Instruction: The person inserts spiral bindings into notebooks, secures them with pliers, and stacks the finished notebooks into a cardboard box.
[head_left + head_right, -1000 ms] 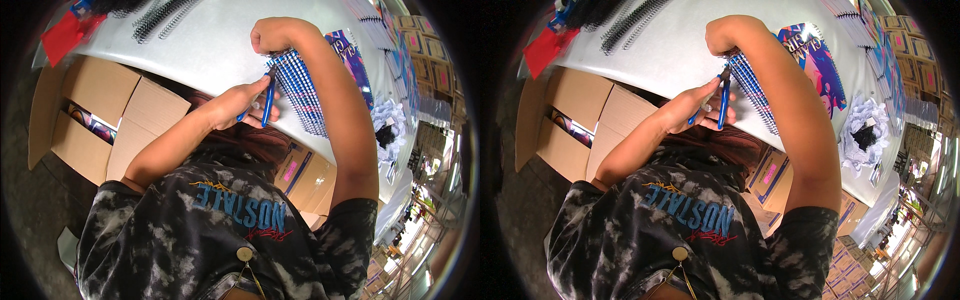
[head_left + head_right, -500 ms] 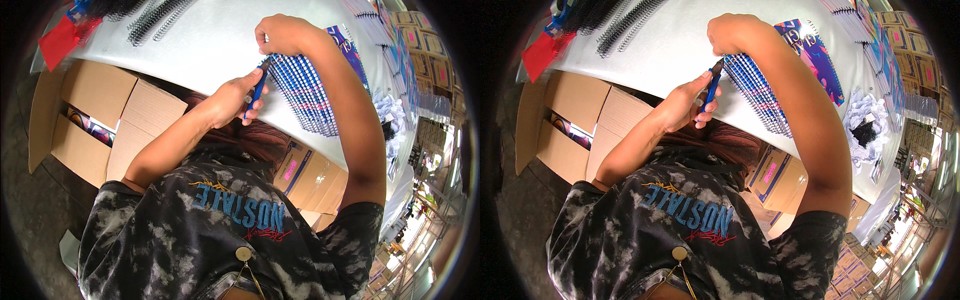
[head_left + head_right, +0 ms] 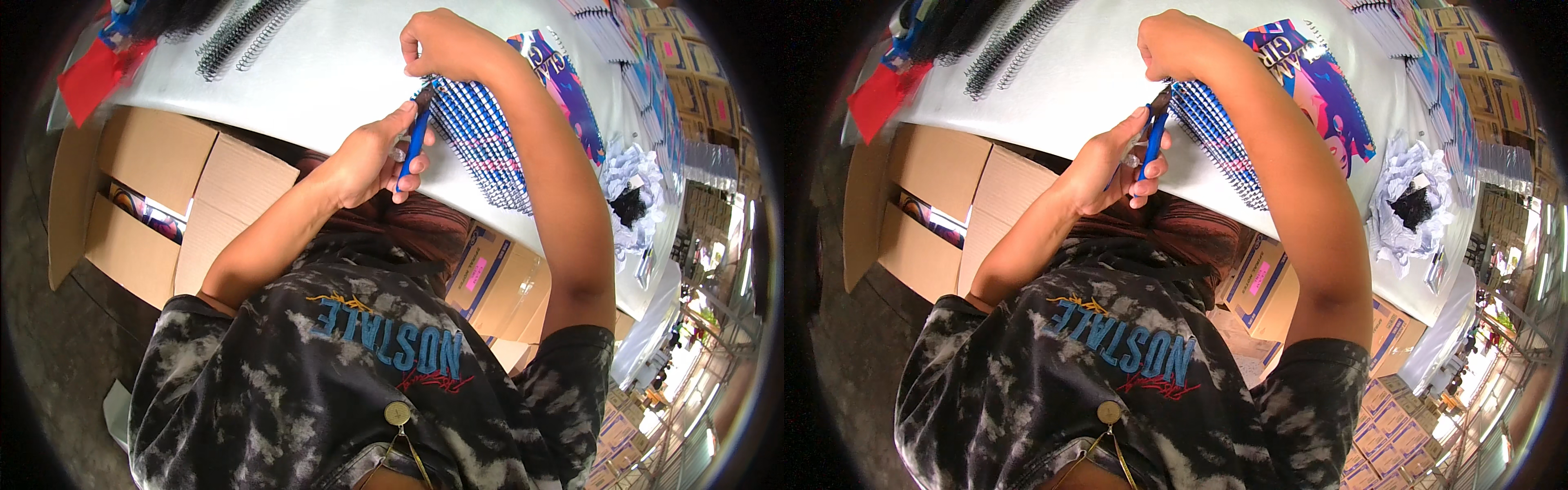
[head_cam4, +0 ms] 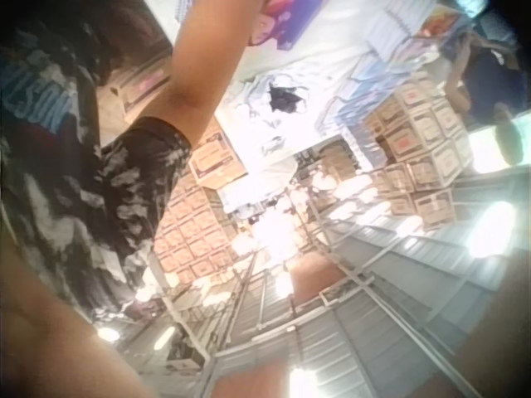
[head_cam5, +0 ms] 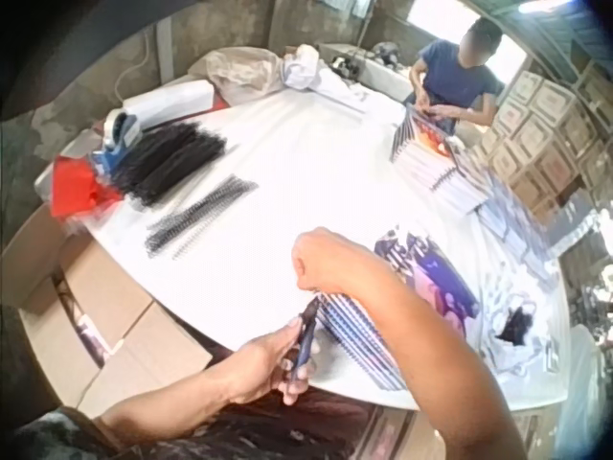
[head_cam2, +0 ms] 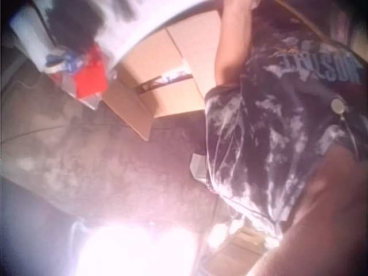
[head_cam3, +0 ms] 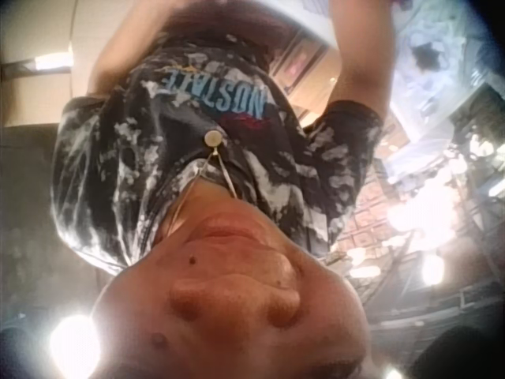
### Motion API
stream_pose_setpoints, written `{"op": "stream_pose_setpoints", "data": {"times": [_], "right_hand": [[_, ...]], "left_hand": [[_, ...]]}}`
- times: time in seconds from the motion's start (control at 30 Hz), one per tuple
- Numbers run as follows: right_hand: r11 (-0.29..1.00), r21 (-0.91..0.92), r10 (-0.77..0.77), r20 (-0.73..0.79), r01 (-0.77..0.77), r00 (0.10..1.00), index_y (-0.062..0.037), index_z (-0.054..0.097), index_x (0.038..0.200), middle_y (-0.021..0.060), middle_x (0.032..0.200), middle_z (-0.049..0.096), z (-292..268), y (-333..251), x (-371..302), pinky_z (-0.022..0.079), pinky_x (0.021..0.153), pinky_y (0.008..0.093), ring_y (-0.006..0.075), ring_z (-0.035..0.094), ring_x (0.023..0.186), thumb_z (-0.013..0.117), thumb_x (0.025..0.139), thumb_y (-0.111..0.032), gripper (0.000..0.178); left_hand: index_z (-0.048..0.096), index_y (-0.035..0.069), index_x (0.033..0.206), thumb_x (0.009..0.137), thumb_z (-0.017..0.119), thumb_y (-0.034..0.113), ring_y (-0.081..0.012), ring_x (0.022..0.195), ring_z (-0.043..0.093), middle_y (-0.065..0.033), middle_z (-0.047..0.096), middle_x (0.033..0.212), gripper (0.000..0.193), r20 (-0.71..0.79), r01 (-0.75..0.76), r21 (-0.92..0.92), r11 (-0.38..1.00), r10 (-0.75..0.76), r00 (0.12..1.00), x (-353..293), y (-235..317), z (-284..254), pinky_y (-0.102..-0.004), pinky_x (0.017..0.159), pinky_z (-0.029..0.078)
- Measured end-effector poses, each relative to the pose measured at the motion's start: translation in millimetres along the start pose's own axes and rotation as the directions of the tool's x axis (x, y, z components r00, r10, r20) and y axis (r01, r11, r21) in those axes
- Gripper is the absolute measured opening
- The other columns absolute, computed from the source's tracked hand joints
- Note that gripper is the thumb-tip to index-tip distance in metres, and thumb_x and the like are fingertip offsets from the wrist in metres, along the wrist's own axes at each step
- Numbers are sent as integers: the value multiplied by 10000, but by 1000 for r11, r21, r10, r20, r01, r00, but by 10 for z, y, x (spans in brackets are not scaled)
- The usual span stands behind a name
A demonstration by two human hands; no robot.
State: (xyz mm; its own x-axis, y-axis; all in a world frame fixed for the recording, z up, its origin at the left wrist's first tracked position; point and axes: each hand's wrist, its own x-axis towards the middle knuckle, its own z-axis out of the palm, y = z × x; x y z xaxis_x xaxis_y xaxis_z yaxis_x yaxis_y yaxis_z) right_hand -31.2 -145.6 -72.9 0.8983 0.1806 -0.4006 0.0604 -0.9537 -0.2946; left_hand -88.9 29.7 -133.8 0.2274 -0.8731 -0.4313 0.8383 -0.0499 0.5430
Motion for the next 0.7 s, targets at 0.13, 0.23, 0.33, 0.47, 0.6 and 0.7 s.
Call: {"op": "stream_pose_setpoints", "data": {"times": [0.13, 0.23, 0.33, 0.47, 0.6, 0.7], "right_hand": [[992, 25, -117, -123, 121, 985, 2, 667, 682, 217, 655, 619, 76, 79, 12, 511, 606, 365, 331, 632, 612, 628, 610, -62, 104], [992, 31, -116, -110, 120, 987, -3, 669, 704, 212, 681, 631, 76, 75, 32, 513, 642, 365, 325, 638, 650, 632, 615, -66, 115], [995, 28, -89, -126, 93, 988, -3, 670, 702, 207, 673, 632, 74, 46, 32, 516, 647, 362, 324, 641, 655, 634, 621, -65, 108], [997, 60, -46, -103, 52, 994, -4, 673, 706, 202, 685, 638, 52, 41, 27, 518, 652, 360, 318, 646, 665, 649, 625, -77, 112], [995, 72, -65, -126, 74, 990, -4, 674, 708, 201, 688, 640, 63, 69, 37, 518, 653, 356, 313, 646, 662, 662, 625, -87, 118], [994, 74, -65, -133, 76, 989, -3, 674, 709, 200, 686, 641, 50, 55, 36, 519, 649, 354, 310, 646, 659, 667, 626, -92, 122]], "left_hand": [[488, 3, 1142, 959, 262, 519, -240, 720, 632, -129, 582, 865, 592, -29, -6, 66, 998, 8, 1000, -28, 41, 137, -352, 624, 545], [499, 6, 1114, 957, 252, 529, -230, 689, 623, -115, 578, 832, 599, -33, -40, 62, 997, 42, 999, 29, 70, 134, -350, 639, 541], [507, 19, 1047, 959, 254, 525, -189, 605, 571, -75, 540, 739, 573, 3, -10, 50, 999, 9, 1000, 14, 61, 24, -338, 590, 524], [505, 23, 1047, 960, 268, 516, -183, 586, 563, -68, 532, 714, 554, -59, -26, 148, 989, 35, 998, -89, 62, 171, -343, 550, 514], [492, 10, 1155, 963, 238, 517, -270, 861, 647, -157, 618, 925, 599, 4, -52, 107, 993, 52, 999, -13, 81, 200, -343, 684, 533], [491, 12, 1156, 962, 229, 522, -279, 910, 639, -171, 611, 971, 605, -11, -37, 108, 994, 38, 999, 5, 88, 177, -346, 698, 533]]}}
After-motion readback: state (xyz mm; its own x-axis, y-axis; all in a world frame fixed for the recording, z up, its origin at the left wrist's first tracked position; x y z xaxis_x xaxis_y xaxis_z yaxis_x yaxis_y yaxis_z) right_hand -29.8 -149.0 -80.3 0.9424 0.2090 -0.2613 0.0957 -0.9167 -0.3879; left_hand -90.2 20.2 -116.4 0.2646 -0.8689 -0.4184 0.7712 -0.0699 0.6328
